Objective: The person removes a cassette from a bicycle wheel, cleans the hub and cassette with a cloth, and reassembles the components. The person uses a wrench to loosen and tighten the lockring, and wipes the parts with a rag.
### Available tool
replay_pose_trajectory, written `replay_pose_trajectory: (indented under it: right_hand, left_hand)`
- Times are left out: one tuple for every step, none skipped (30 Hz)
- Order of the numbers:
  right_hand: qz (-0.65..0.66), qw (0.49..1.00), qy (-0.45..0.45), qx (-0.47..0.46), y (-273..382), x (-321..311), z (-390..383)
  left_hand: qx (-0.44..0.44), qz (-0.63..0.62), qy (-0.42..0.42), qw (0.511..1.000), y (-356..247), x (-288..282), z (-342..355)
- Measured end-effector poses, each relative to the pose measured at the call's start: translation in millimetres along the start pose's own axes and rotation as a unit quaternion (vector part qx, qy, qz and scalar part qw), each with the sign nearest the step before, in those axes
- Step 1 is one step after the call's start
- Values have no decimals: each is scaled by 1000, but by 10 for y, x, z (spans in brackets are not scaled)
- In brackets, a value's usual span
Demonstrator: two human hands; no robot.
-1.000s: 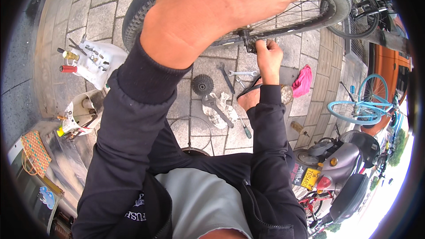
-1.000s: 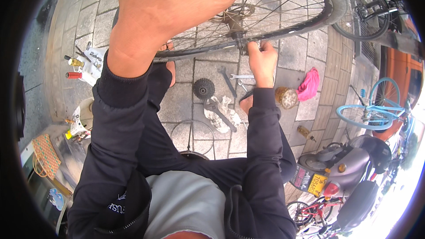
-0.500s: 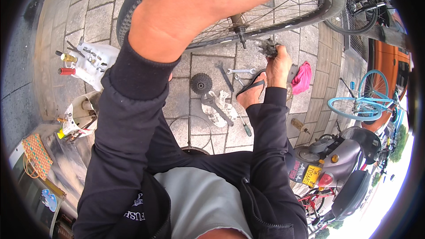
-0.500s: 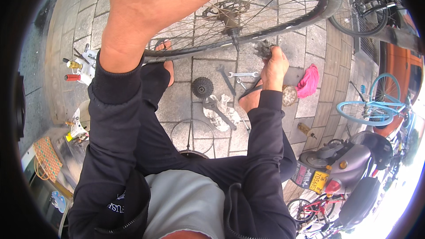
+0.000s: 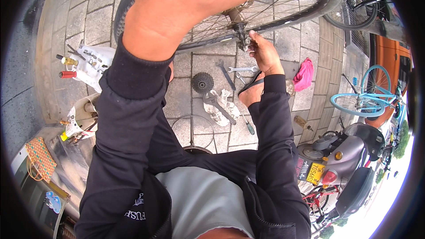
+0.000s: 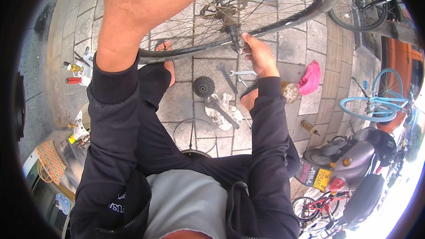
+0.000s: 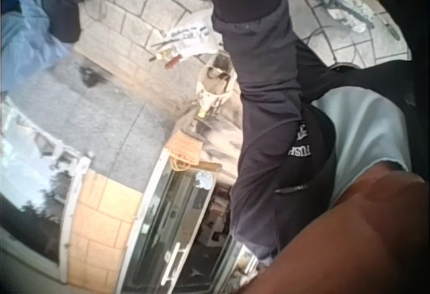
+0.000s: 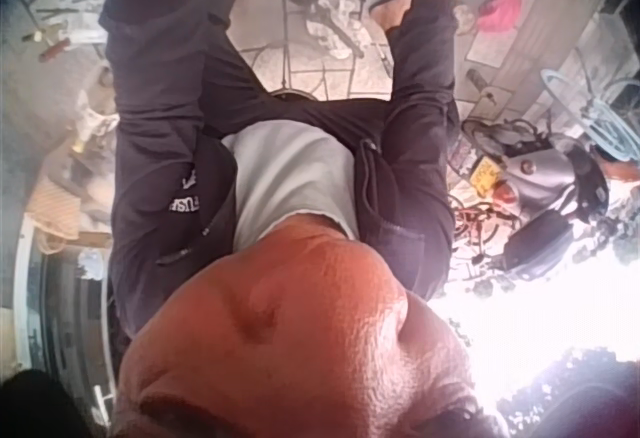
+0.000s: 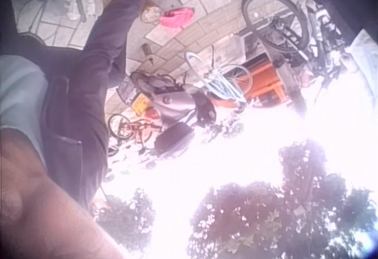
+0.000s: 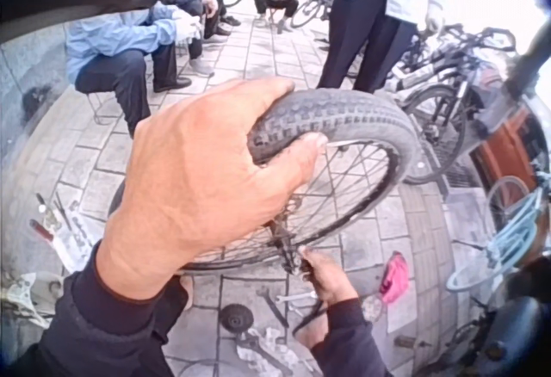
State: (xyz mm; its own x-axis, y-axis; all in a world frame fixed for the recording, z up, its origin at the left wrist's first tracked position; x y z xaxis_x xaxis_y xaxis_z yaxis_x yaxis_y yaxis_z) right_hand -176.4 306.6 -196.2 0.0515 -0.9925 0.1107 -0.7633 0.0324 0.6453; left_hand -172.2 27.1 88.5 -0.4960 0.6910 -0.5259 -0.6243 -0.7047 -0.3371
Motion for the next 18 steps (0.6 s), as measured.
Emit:
replay_pose_trajectory:
  right_hand:
    - [2, 999, 32, 9, 0, 9, 17]
    - [-2, 997, 66, 27, 15, 20, 38]
    - [2, 998, 66, 15, 38, 24, 46]
    - [6, 998, 66, 4, 63, 36, 47]
    - [10, 999, 50, -2, 104, 50, 46]
    - [-35, 999, 24, -10, 137, 73, 31]
    - [-88, 996, 13, -11, 187, 102, 16]
    - [-140, 990, 2, -13, 257, 139, 14]
    - [-191, 981, -10, -15, 321, 170, -2]
    - [-212, 977, -19, -27, 378, 187, -33]
    - [-235, 971, -24, -29, 420, 188, -74]
    - [-260, 965, -28, -32, 449, 165, -132]
    - [-277, 959, 3, -59, 449, 158, -184]
    - [-296, 953, 5, -55, 438, 128, -232]
    - [-301, 953, -27, -31, 404, 92, -272]
    - [-298, 953, -38, -27, 348, 51, -335]
    - [-296, 953, -66, -22, 315, 11, -374]
    - [-289, 950, -115, -15, 250, 21, -386]
  left_hand:
    - [0, -4, -4, 1000, 14, 2, -23]
    - [-7, -6, -15, 1000, 62, 60, 32]
    - [-15, 1, -15, 1000, 93, 93, 38]
    - [-23, 8, -14, 1000, 116, 117, 50]
    - [-33, 26, -3, 999, 133, 127, 34]
    - [-37, 22, 0, 999, 139, 145, 48]
    - [-40, 18, 3, 999, 136, 137, 29]
    - [-37, -9, -4, 999, 130, 138, 37]
    - [-31, -8, 2, 999, 113, 118, 24]
    - [-25, -8, 7, 1000, 96, 100, 22]
    - [-19, 21, 24, 999, 65, 66, -6]
    - [-26, 33, 38, 998, 70, 53, 6]
    - [-33, 46, 52, 997, 66, 40, -4]
    - [-55, 43, 63, 996, 88, 47, 10]
    - [-56, 34, 52, 996, 113, 62, 19]
    - [-56, 26, 42, 997, 141, 82, 27]
    - [-36, 12, 11, 999, 166, 111, 33]
    - [-22, 3, -10, 1000, 179, 144, 25]
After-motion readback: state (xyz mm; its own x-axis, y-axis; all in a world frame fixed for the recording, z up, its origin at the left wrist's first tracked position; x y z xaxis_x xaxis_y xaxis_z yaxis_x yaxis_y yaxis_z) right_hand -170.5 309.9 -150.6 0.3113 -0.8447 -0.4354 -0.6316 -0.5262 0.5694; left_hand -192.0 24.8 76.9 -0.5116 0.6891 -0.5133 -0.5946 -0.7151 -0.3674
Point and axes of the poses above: each hand's wrist, its own z-axis towards the middle knuckle, its own x-axis out of the palm, y = z × x, the point moved 1 cm from there along z, towards the middle knuckle, and after that the axes turned 10 degrees about x, right-handed, at the moved point
